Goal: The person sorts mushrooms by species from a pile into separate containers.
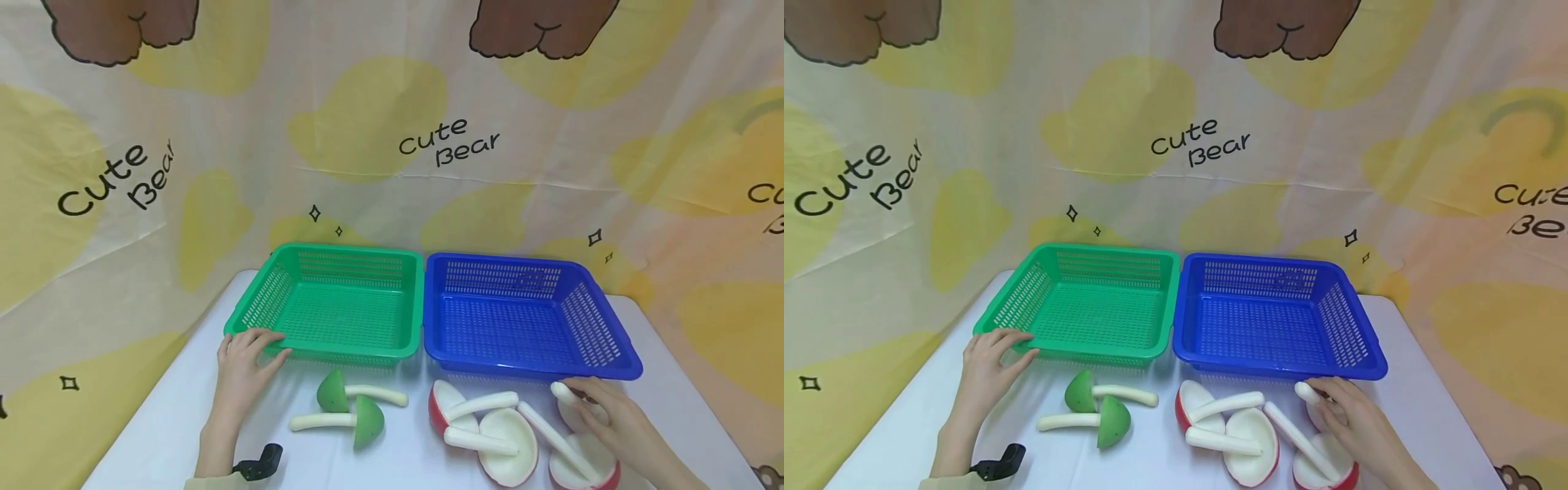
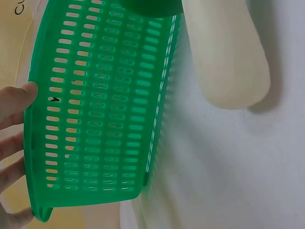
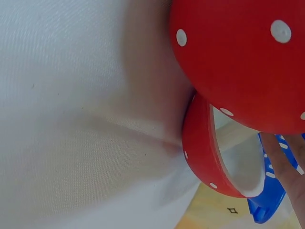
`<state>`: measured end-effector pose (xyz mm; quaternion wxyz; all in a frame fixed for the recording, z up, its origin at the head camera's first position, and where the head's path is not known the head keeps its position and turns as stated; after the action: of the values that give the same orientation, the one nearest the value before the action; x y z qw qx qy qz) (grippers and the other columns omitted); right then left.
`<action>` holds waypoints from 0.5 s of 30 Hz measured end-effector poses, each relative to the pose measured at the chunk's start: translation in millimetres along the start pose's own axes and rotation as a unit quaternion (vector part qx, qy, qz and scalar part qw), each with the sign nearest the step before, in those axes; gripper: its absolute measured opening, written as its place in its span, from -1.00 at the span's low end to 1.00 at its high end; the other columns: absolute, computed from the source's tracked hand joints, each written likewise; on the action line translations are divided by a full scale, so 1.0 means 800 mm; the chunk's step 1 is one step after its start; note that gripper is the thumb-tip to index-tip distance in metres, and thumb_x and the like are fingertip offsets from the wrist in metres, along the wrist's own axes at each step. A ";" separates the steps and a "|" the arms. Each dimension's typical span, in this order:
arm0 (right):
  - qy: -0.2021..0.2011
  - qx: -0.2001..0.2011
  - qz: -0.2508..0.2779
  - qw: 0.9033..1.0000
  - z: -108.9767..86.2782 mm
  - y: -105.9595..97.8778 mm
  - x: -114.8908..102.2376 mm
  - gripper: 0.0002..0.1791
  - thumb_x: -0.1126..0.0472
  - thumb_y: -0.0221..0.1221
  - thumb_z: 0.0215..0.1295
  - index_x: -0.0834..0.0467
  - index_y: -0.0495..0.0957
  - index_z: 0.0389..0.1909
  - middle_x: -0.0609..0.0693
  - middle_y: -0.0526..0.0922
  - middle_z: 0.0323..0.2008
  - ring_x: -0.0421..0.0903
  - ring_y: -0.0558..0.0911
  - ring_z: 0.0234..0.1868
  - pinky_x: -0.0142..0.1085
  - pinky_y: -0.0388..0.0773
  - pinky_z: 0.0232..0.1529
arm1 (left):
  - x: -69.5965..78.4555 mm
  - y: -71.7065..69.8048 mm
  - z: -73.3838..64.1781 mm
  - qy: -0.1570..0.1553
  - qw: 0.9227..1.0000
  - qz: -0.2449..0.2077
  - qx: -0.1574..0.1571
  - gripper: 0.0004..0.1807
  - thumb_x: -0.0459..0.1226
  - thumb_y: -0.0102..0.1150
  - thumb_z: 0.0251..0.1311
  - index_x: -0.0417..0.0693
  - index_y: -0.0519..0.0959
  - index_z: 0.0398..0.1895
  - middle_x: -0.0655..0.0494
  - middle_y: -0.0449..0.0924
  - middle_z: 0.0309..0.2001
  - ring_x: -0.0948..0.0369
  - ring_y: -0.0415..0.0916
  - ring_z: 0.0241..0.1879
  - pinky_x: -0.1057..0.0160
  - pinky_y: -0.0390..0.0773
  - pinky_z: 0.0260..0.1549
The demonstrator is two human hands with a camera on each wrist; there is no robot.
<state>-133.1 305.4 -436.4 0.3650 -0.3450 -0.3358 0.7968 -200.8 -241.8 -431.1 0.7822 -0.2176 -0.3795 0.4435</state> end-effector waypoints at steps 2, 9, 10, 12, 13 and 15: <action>-0.002 0.000 -0.003 1.000 0.001 0.000 -0.001 -0.49 0.45 0.38 -0.06 -0.01 0.59 -0.06 -0.25 0.63 -0.20 -0.46 0.51 -0.17 -0.79 0.34 -0.16 | 0.000 0.000 0.000 -0.003 1.000 -0.001 -0.001 -0.69 -0.30 0.48 -0.13 -0.08 0.66 -0.24 -0.10 0.62 -0.17 -0.10 0.46 -0.03 -0.46 0.04 0.21; -0.012 -0.001 -0.003 1.000 0.000 -0.003 -0.001 -0.48 0.49 0.37 -0.07 0.02 0.58 -0.05 -0.25 0.60 -0.21 -0.48 0.49 -0.17 -0.78 0.38 -0.18 | 0.001 0.000 0.000 -0.001 1.000 0.003 0.002 -0.69 -0.29 0.49 -0.14 -0.05 0.66 -0.25 -0.09 0.63 -0.17 -0.09 0.47 -0.03 -0.45 0.06 0.20; -0.011 -0.001 -0.002 1.000 0.001 -0.004 -0.001 -0.48 0.49 0.37 -0.08 0.03 0.58 -0.05 -0.25 0.60 -0.21 -0.47 0.50 -0.18 -0.78 0.39 -0.19 | 0.000 0.000 0.000 -0.001 1.000 0.003 0.003 -0.69 -0.29 0.49 -0.14 -0.05 0.66 -0.25 -0.09 0.63 -0.17 -0.09 0.47 -0.03 -0.45 0.06 0.20; -0.008 -0.002 -0.005 1.000 0.000 -0.005 -0.001 -0.48 0.49 0.37 -0.07 0.02 0.58 -0.05 -0.24 0.60 -0.20 -0.48 0.51 -0.19 -0.77 0.41 -0.21 | 0.000 0.000 0.001 -0.001 1.000 0.002 0.004 -0.69 -0.29 0.49 -0.14 -0.05 0.66 -0.25 -0.09 0.63 -0.17 -0.09 0.47 -0.03 -0.45 0.06 0.20; -0.006 -0.003 -0.006 1.000 0.000 -0.006 -0.001 -0.47 0.49 0.36 -0.07 0.02 0.58 -0.05 -0.23 0.60 -0.20 -0.49 0.50 -0.18 -0.77 0.41 -0.22 | 0.000 0.001 0.001 -0.001 1.000 0.002 0.005 -0.69 -0.29 0.49 -0.14 -0.05 0.66 -0.25 -0.08 0.63 -0.18 -0.09 0.47 -0.03 -0.45 0.06 0.20; -0.006 -0.004 -0.010 1.000 -0.002 -0.008 0.001 -0.46 0.49 0.37 -0.07 0.00 0.58 -0.04 -0.24 0.58 -0.19 -0.51 0.48 -0.17 -0.78 0.39 -0.20 | 0.000 0.001 0.001 0.000 1.000 0.002 0.005 -0.70 -0.29 0.49 -0.14 -0.05 0.66 -0.25 -0.08 0.63 -0.18 -0.09 0.47 -0.03 -0.44 0.06 0.20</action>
<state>-130.0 309.3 -432.6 0.3695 -0.3382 -0.3444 0.7940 -202.2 -241.8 -431.2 0.7822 -0.2144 -0.3770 0.4473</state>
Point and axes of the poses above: each hand's wrist, its own z-axis towards the middle knuckle, its own y-axis out of the palm, x = y × z, the point moved 2 cm from there along z, towards the middle knuckle
